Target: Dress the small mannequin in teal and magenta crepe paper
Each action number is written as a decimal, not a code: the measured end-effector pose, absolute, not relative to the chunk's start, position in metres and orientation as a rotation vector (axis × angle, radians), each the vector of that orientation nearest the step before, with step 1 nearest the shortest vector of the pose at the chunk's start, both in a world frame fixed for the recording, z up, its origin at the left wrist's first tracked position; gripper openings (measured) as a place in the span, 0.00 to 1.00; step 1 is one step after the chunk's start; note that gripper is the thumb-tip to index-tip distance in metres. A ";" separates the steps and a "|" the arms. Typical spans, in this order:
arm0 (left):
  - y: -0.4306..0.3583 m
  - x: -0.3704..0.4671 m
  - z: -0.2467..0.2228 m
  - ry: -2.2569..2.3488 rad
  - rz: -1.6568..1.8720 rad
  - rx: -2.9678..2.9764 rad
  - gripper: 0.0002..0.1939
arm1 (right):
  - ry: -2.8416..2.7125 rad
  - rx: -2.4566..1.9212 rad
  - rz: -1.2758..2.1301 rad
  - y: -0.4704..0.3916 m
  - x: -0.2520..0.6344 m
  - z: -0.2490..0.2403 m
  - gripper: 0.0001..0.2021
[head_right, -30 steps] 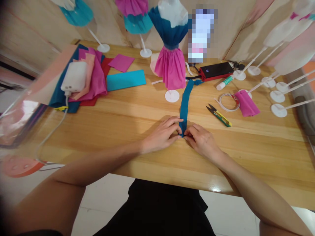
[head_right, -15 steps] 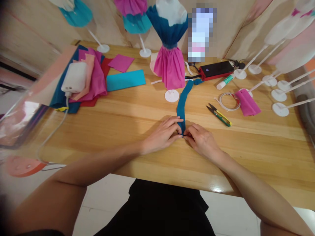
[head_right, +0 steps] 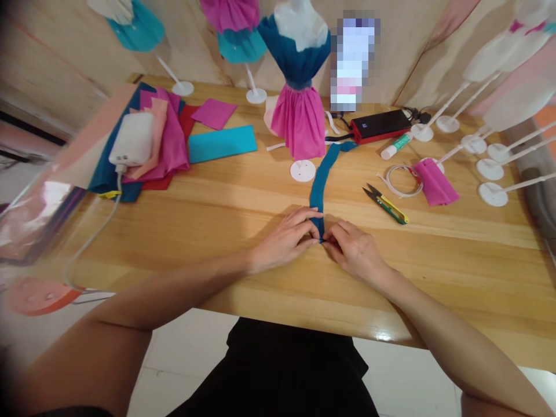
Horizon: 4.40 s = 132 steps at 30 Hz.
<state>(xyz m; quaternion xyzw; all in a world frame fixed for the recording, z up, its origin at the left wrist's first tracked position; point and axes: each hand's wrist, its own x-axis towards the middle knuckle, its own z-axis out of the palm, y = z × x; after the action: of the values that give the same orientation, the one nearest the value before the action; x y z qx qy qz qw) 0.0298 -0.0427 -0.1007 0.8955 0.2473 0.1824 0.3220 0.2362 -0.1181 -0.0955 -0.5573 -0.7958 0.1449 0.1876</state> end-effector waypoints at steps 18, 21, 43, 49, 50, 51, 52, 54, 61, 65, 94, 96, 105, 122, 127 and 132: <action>-0.041 0.029 -0.101 0.619 0.501 2.345 0.07 | -2.219 -1.568 0.400 -0.119 0.236 -0.099 0.05; -0.041 0.029 -0.101 0.618 0.490 2.336 0.07 | -2.236 -1.563 0.387 -0.119 0.236 -0.100 0.05; -0.039 0.027 -0.102 0.625 0.520 2.270 0.05 | -2.228 -1.589 0.422 -0.114 0.237 -0.097 0.04; -0.040 0.027 -0.101 0.625 0.506 2.281 0.04 | -2.254 -1.611 0.417 -0.111 0.235 -0.095 0.04; -0.040 0.027 -0.101 0.626 0.508 2.282 0.04 | -2.257 -1.609 0.413 -0.110 0.235 -0.095 0.04; -0.040 0.027 -0.101 0.627 0.509 2.286 0.03 | -2.259 -1.607 0.410 -0.110 0.235 -0.096 0.04; -0.040 0.027 -0.101 0.627 0.509 2.291 0.03 | -2.261 -1.606 0.408 -0.109 0.235 -0.096 0.04; -0.040 0.028 -0.101 0.626 0.506 2.307 0.03 | -2.265 -1.609 0.408 -0.108 0.236 -0.096 0.04; -0.041 0.028 -0.101 0.619 0.502 2.322 0.03 | -2.260 -1.651 0.411 -0.107 0.232 -0.096 0.04; -0.040 0.028 -0.100 0.637 0.502 2.282 0.03 | -2.221 -1.673 0.416 -0.109 0.231 -0.096 0.04; -0.039 0.024 -0.101 0.576 0.480 2.335 0.05 | -2.343 -1.601 0.210 -0.119 0.232 -0.100 0.06; -0.039 0.024 -0.101 0.587 0.469 2.324 0.04 | -2.346 -1.600 0.204 -0.119 0.233 -0.101 0.06; -0.040 0.024 -0.102 0.593 0.464 2.315 0.04 | -2.339 -1.598 0.194 -0.122 0.233 -0.101 0.07; -0.044 0.025 -0.102 0.583 0.522 2.378 0.07 | -2.321 -1.574 0.255 -0.121 0.234 -0.099 0.08; -0.043 0.025 -0.104 0.574 0.522 2.380 0.07 | -2.315 -1.570 0.319 -0.120 0.234 -0.097 0.06; -0.042 0.026 -0.105 0.595 0.525 2.376 0.07 | -2.269 -1.553 0.343 -0.119 0.233 -0.097 0.05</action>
<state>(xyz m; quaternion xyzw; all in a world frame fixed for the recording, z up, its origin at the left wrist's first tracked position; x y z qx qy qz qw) 0.0261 -0.0419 -0.1053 0.9008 0.2258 0.1990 0.3131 0.2329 -0.1188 -0.0970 -0.5507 -0.8049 0.1218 0.1843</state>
